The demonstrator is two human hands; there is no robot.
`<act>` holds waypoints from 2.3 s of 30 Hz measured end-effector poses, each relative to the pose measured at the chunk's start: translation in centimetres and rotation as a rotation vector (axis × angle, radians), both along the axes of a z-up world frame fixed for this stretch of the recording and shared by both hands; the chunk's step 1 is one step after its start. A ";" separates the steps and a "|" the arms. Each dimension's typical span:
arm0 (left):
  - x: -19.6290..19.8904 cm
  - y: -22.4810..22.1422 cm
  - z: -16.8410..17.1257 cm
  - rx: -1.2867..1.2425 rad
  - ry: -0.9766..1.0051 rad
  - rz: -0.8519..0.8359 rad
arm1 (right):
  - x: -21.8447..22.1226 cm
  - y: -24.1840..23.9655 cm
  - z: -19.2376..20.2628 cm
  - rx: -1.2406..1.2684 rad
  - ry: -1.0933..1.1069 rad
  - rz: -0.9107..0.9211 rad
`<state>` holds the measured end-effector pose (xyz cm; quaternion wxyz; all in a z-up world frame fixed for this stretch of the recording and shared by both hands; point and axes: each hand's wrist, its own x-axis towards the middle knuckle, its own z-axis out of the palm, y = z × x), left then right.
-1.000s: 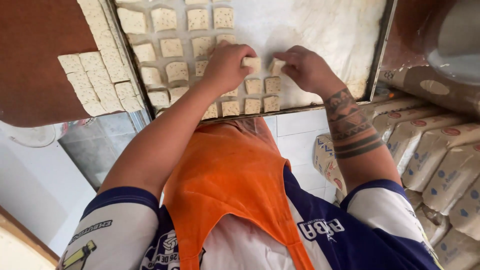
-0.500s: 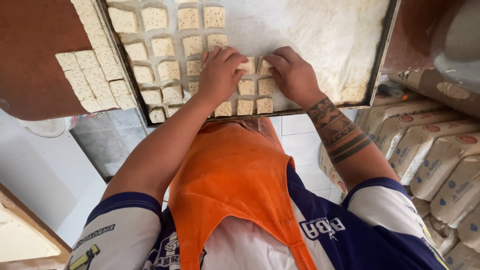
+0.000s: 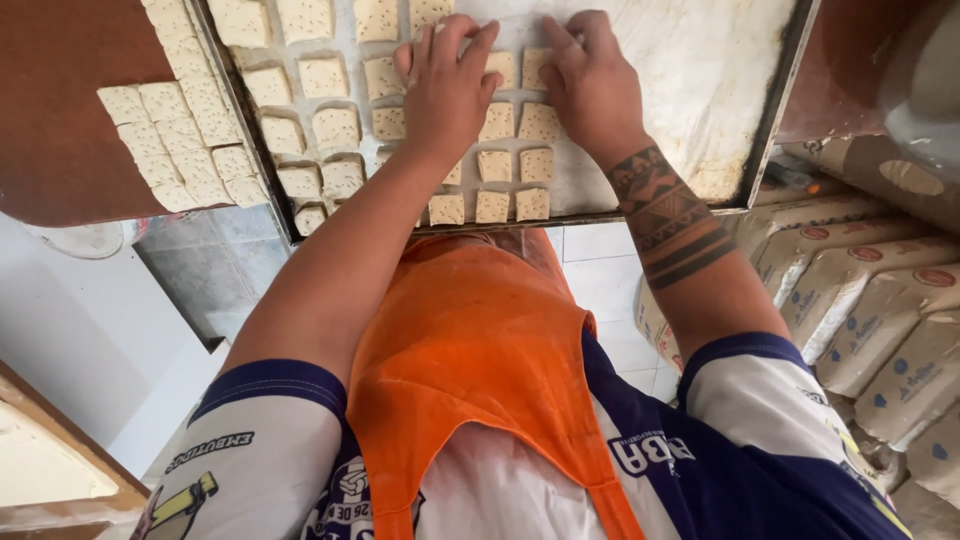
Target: Cutting a sheet of dough into small squares and arranging them on a baking tray.
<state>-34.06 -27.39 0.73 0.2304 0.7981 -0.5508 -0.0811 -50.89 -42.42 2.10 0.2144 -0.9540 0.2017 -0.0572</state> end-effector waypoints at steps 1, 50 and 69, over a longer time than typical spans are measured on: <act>0.1 0.3 0.2 0.007 0.020 0.012 | -0.4 0.0 0.5 0.029 -0.055 -0.065; 2.1 19.9 1.1 0.001 -0.036 0.030 | -3.0 4.8 -0.8 0.251 0.238 -0.458; 27.2 30.3 -0.4 0.085 0.128 0.436 | 25.7 24.7 2.4 0.558 -0.067 0.245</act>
